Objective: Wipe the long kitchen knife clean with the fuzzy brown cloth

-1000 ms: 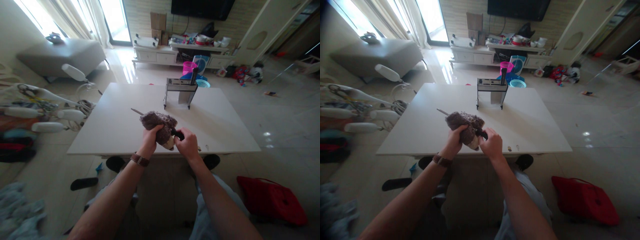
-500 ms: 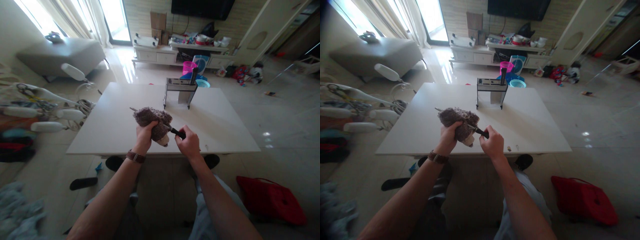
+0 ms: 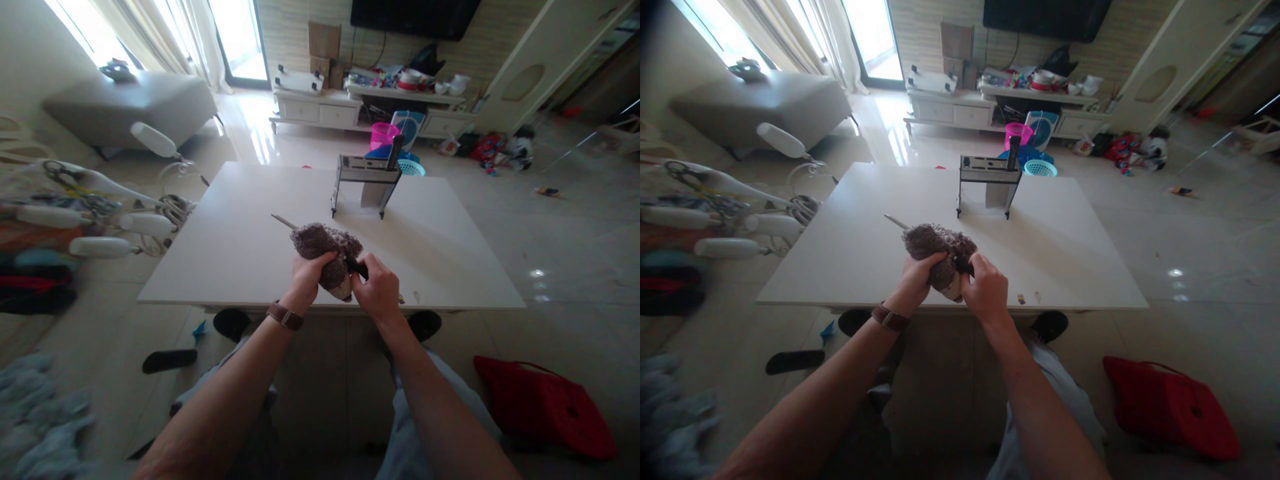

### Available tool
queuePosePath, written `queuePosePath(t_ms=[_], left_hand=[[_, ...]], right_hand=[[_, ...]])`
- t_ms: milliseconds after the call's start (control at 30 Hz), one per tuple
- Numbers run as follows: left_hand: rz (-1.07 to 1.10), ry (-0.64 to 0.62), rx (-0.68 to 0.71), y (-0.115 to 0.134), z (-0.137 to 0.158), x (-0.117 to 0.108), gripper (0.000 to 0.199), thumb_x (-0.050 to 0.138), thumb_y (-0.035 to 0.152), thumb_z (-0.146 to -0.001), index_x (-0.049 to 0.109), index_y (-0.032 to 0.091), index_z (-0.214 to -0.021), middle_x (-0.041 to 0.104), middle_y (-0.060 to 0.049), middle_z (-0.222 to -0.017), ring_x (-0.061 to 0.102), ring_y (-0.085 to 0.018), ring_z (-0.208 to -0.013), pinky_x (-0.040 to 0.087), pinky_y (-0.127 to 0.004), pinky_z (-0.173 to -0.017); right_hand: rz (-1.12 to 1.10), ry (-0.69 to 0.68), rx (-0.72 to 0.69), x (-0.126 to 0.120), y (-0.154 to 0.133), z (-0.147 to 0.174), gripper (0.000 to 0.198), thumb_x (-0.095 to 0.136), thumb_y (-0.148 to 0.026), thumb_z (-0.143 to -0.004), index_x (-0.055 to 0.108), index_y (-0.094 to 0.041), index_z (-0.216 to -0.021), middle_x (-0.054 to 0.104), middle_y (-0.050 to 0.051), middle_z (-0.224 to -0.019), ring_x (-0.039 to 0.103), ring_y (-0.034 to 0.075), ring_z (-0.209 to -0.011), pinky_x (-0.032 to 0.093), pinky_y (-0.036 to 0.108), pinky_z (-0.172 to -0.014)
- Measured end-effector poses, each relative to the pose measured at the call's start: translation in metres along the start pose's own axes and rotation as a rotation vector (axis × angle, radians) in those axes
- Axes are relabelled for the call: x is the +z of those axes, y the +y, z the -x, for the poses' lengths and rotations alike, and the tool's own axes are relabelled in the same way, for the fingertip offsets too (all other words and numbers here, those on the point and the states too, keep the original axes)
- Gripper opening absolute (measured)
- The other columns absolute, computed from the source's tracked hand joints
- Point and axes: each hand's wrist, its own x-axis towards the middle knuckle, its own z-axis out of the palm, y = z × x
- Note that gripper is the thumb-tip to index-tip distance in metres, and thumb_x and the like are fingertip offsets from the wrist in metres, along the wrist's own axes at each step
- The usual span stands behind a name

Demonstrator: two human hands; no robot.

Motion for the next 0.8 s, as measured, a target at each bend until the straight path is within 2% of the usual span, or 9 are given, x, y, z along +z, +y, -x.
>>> queuePosePath(t_ms=[267,533,667,800], left_hand=[[-0.09,0.01,0.083,0.005,-0.002,-0.003,0.041,0.092,0.023,-0.049,0.078,0.014,-0.086,0.078,-0.01,-0.092,0.072,-0.025,-0.083,0.059,-0.037,-0.078],[0.065,0.073,0.124,0.021,-0.019,-0.014,0.045,0.09,0.02,-0.048,0.075,0.015,-0.091,0.077,-0.007,-0.095,0.072,-0.024,-0.086,0.059,-0.039,-0.085],[0.12,0.055,0.118,0.024,-0.019,-0.017,0.044,0.09,0.021,-0.051,0.075,0.016,-0.092,0.078,-0.007,-0.099,0.072,-0.023,-0.09,0.059,-0.038,-0.088],[0.077,-0.064,0.043,0.019,-0.011,-0.013,0.05,0.091,0.02,-0.049,0.076,0.015,-0.096,0.078,-0.01,-0.101,0.071,-0.023,-0.088,0.058,-0.038,-0.085]], right_hand=[[-0.177,-0.007,0.106,-0.004,0.001,-0.002,0.006,0.06,-0.028,-0.079,0.056,-0.024,-0.082,0.064,0.001,-0.073,0.06,0.019,-0.069,0.039,0.029,-0.067],[-0.229,-0.02,0.153,-0.007,0.001,-0.001,0.007,0.061,-0.028,-0.078,0.055,-0.024,-0.078,0.063,0.0,-0.07,0.059,0.019,-0.069,0.039,0.031,-0.067],[-0.482,-0.105,0.229,-0.003,0.005,-0.001,0.01,0.066,-0.029,-0.074,0.058,-0.023,-0.078,0.065,-0.001,-0.07,0.059,0.017,-0.068,0.041,0.03,-0.067],[-0.691,-0.175,0.344,0.006,0.007,-0.004,0.015,0.069,-0.03,-0.069,0.059,-0.023,-0.078,0.064,-0.002,-0.068,0.056,0.016,-0.063,0.042,0.029,-0.064]])
